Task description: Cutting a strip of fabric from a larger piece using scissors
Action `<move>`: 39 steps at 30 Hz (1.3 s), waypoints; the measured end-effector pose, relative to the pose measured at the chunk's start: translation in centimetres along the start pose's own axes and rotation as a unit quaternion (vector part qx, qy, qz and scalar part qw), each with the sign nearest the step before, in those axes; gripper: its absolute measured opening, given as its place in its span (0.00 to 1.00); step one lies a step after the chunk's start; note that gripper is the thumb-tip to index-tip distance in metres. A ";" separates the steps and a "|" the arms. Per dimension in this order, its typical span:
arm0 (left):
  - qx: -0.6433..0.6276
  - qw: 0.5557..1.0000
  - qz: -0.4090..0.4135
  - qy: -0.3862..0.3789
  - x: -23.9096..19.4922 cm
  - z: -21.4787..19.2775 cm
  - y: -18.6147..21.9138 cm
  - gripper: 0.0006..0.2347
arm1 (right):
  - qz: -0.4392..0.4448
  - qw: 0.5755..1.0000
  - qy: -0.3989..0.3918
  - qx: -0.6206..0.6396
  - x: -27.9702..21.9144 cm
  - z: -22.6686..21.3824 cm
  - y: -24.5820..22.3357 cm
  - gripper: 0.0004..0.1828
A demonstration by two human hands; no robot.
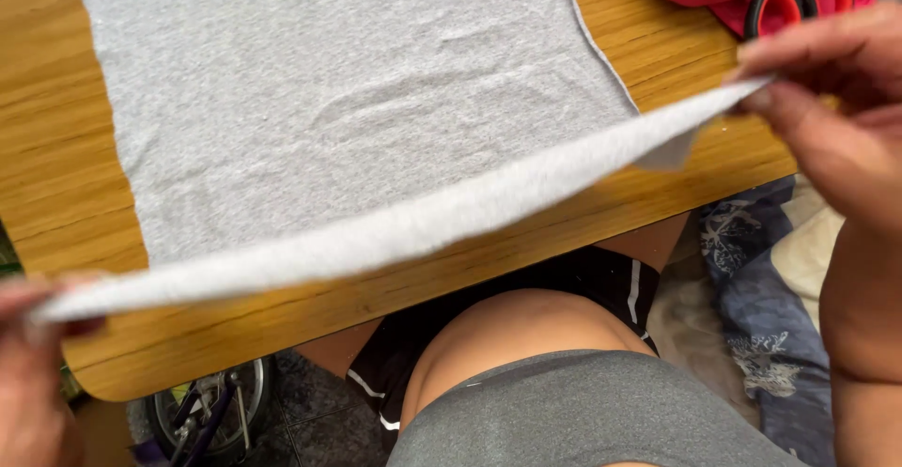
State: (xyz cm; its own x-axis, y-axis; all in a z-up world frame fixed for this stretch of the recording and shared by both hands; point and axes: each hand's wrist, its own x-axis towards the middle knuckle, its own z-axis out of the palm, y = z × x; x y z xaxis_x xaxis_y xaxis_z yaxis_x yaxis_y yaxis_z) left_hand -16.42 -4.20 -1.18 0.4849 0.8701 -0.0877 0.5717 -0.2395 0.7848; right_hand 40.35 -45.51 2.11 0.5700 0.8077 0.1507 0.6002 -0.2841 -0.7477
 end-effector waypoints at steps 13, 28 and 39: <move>0.137 0.952 0.269 -0.056 4.5 2.2 4.1 0.10 | -0.242 0.941 -0.048 -0.232 2.8 3.7 -0.1 0.08; 0.184 0.927 0.323 -0.054 3.3 2.1 6.1 0.09 | -0.251 0.947 -0.053 -0.193 2.1 3.5 0.5 0.05; 0.241 0.903 0.357 -0.006 2.9 2.2 5.7 0.06 | -0.220 0.958 -0.050 -0.179 0.7 4.0 3.3 0.05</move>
State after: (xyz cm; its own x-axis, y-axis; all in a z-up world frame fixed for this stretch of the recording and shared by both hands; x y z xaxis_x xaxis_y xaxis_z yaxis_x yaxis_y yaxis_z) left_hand -10.27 -4.03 1.70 0.8491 0.4164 0.3250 0.3309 -0.8989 0.2871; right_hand 40.52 -43.79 -2.84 0.1732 0.9299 0.3244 0.9337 -0.0502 -0.3545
